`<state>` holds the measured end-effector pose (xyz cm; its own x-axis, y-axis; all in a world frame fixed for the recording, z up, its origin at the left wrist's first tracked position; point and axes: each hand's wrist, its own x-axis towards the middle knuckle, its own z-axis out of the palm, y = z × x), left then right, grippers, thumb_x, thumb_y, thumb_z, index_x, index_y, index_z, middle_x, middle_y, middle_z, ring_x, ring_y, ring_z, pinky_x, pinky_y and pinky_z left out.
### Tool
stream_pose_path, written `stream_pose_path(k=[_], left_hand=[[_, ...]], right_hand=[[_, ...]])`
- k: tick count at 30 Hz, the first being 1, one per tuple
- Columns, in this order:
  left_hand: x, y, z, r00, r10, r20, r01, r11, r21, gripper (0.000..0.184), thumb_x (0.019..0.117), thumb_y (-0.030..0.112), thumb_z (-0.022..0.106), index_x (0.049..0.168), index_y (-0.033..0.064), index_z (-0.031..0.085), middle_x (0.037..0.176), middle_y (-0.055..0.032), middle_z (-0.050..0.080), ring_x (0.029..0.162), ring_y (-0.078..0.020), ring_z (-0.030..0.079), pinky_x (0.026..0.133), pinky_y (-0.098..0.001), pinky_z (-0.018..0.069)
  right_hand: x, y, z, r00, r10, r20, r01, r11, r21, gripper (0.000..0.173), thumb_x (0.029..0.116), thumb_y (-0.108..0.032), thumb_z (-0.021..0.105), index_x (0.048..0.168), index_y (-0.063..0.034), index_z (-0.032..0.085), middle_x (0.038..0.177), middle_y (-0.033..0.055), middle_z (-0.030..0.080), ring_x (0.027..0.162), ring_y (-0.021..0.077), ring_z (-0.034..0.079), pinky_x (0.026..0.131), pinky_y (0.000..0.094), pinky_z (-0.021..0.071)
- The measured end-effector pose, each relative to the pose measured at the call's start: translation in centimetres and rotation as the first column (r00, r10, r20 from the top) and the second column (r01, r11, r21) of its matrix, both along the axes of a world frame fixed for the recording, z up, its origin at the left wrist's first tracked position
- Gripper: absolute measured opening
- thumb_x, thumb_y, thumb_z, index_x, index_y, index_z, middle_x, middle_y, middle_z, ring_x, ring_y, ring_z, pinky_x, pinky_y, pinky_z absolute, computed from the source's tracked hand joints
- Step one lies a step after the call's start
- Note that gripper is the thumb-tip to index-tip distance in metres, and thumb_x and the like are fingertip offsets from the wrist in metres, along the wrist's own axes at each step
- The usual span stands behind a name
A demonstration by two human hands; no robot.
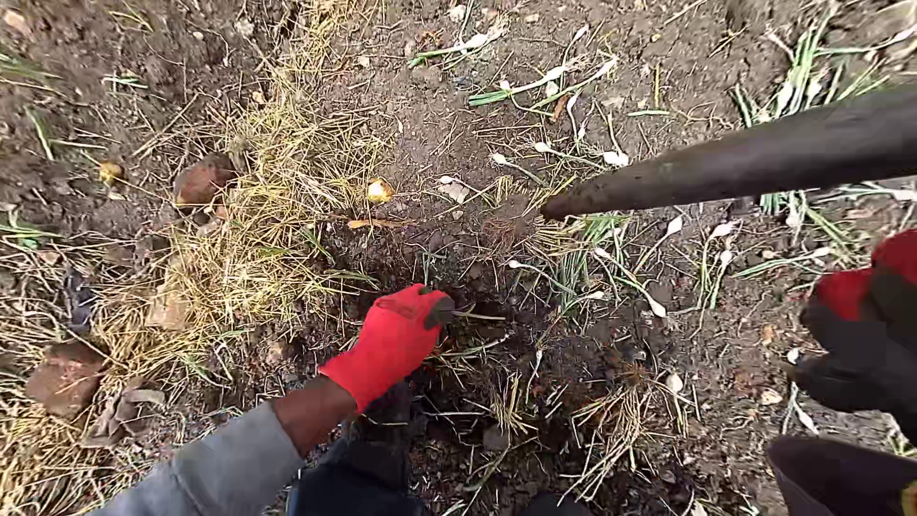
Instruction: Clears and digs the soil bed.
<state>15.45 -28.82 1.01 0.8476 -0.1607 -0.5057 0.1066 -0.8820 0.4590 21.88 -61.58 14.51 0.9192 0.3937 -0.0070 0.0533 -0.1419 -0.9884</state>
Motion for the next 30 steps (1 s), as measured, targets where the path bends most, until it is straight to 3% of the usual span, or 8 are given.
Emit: stream_pose_path(k=[2,6,13,18,21,25,28,30], left_hand=[[1.6,1.4,2.3,0.961,0.213,0.174,-0.198,0.975,-0.099,0.015,0.097,0.017,0.072,0.111,0.0121,0.076,0.101,-0.0075,0.076,0.091,-0.0224,0.073,0.084,-0.0505,0.06],[5.6,-0.3,3.3,0.943,0.242,0.23,-0.203,0.963,-0.179,0.006,0.097,0.02,0.071,0.097,0.0152,0.074,0.089,0.0004,0.074,0.082,-0.0127,0.07,0.076,-0.0431,0.0586],[0.1,-3.2,-4.7,0.998,-0.059,-0.033,0.06,0.998,0.029,0.037,0.1032,0.033,0.062,0.133,0.0126,0.068,0.122,-0.0159,0.072,0.114,-0.0356,0.069,0.099,-0.0617,0.0528],[-1.5,-2.7,-0.7,0.98,-0.188,0.067,0.174,0.968,0.179,0.046,0.0968,0.043,0.068,0.132,0.0129,0.068,0.114,-0.0151,0.073,0.098,-0.0351,0.072,0.083,-0.0611,0.0572],[-3.4,-8.3,-2.6,0.931,-0.288,-0.225,0.33,0.927,0.178,0.064,0.0973,0.048,0.065,0.149,0.013,0.051,0.128,-0.0174,0.068,0.114,-0.0374,0.068,0.096,-0.06,0.0534],[-4.0,-9.5,-4.6,0.913,-0.287,-0.288,0.338,0.93,0.143,0.047,0.1017,0.029,0.061,0.145,0.0126,0.053,0.129,-0.0168,0.067,0.116,-0.0376,0.067,0.097,-0.0597,0.0533],[-3.7,-6.9,-3.1,0.949,-0.207,-0.24,0.236,0.966,0.101,0.037,0.0966,0.033,0.066,0.129,0.0161,0.067,0.125,-0.0131,0.068,0.116,-0.0327,0.066,0.099,-0.0573,0.0527],[-2.9,-5.9,-1.5,0.978,-0.151,-0.144,0.162,0.985,0.066,0.029,0.0946,0.033,0.069,0.118,0.0164,0.073,0.118,-0.0128,0.069,0.111,-0.0322,0.067,0.094,-0.0576,0.0539]], right_hand=[[-0.6,6.2,-4.6,0.961,-0.217,-0.171,0.196,0.972,-0.134,0.01,0.0974,-0.022,0.059,0.088,-0.0181,0.058,0.06,-0.0065,0.052,0.046,0.0038,0.051,0.04,0.0221,0.0467],[-5.9,12.9,-17.1,0.857,-0.304,-0.417,0.089,0.883,-0.461,0.041,0.0995,-0.049,0.062,0.116,-0.0113,0.063,0.082,0.0117,0.064,0.066,0.0276,0.063,0.056,0.053,0.0523],[-13.2,4.7,-4.6,0.772,-0.55,-0.318,0.522,0.834,-0.177,0.031,0.0975,-0.033,0.066,0.119,-0.0106,0.067,0.081,-0.0071,0.067,0.062,0.0035,0.061,0.055,0.0252,0.0557],[-18.7,3.0,-12.7,0.703,-0.594,-0.391,0.346,0.766,-0.542,0.041,0.0955,-0.039,0.062,0.119,-0.0056,0.067,0.092,0.0019,0.07,0.081,0.009,0.068,0.075,0.0352,0.0581],[-18.2,2.4,-12.0,0.639,-0.573,-0.514,0.397,0.817,-0.417,0.044,0.1052,-0.041,0.046,0.128,-0.0091,0.064,0.087,0.0062,0.068,0.072,0.0162,0.065,0.067,0.0392,0.0574],[-14.6,-0.5,0.2,0.804,-0.526,-0.276,0.567,0.819,0.091,0.047,0.1073,-0.05,0.038,0.095,-0.0153,0.068,0.053,-0.0087,0.049,0.038,0.0011,0.045,0.036,0.0188,0.0432],[-14.4,-9.3,4.1,0.928,-0.313,0.2,0.321,0.947,-0.005,0.023,0.1027,-0.017,0.049,0.091,-0.0105,0.068,0.079,-0.0037,0.066,0.071,0.0049,0.064,0.067,0.022,0.0551],[-12.2,-10.6,4.4,0.985,-0.13,0.111,0.146,0.977,-0.155,0.025,0.1027,-0.005,0.044,0.107,0.0067,0.065,0.094,0.01,0.071,0.087,0.0155,0.07,0.082,0.0319,0.0584]])
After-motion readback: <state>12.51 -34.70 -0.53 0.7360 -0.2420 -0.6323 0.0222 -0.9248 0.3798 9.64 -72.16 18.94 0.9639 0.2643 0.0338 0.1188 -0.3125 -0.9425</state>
